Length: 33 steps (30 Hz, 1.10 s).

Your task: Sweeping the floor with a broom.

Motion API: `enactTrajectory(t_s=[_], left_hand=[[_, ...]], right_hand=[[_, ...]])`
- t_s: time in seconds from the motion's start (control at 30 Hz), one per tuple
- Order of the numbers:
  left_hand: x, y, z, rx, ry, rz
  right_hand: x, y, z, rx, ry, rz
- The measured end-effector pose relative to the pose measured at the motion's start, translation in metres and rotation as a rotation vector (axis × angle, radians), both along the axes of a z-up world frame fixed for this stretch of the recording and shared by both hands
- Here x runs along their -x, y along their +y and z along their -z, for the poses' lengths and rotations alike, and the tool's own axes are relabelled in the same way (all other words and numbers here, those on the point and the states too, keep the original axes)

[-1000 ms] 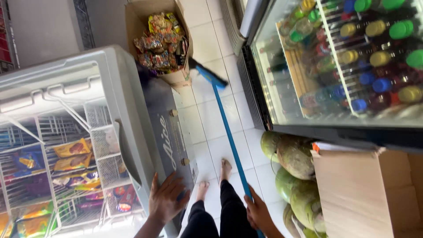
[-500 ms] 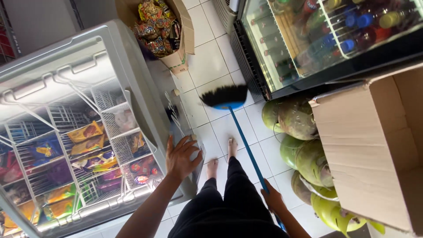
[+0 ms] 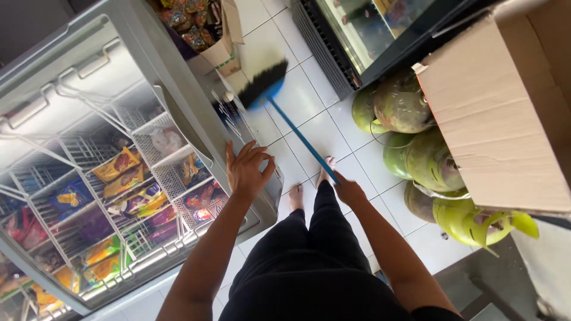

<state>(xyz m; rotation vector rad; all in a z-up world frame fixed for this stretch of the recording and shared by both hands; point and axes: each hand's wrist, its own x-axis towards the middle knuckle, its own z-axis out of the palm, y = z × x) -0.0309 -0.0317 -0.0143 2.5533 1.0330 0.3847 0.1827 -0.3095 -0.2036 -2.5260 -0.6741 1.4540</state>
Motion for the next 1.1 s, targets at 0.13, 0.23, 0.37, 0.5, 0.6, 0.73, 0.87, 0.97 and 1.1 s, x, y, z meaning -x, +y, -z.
enactTrajectory(t_s=[0.13, 0.23, 0.37, 0.5, 0.6, 0.73, 0.87, 0.97, 1.1], left_hand=[[0.001, 0.0, -0.004, -0.006, -0.043, 0.013], [-0.002, 0.0, -0.008, -0.014, -0.046, 0.014], [0.001, 0.001, 0.004, -0.08, 0.0, 0.035], [0.001, -0.003, 0.007, -0.08, -0.031, 0.033], [0.001, -0.004, 0.015, -0.134, -0.03, 0.051], [0.004, -0.009, 0.024, -0.137, 0.012, 0.072], [-0.005, -0.013, 0.011, -0.128, 0.018, 0.066], [-0.003, -0.011, 0.016, -0.177, 0.022, 0.126], [-0.01, -0.043, 0.014, -0.13, -0.067, 0.26]], right_hand=[[0.031, -0.167, 0.011, 0.021, -0.15, -0.163], [0.061, -0.259, -0.047, 0.134, -0.068, -0.076], [0.085, -0.299, -0.123, 0.139, 0.083, 0.075], [0.083, -0.232, -0.122, 0.151, 0.085, 0.073], [0.058, -0.158, -0.062, -0.017, -0.072, 0.101], [0.038, -0.124, 0.017, 0.026, -0.083, 0.171], [0.051, -0.139, -0.036, 0.123, 0.141, 0.489], [0.117, -0.239, 0.033, -0.093, -0.02, 0.456], [0.134, -0.287, -0.093, 0.043, 0.157, 0.568]])
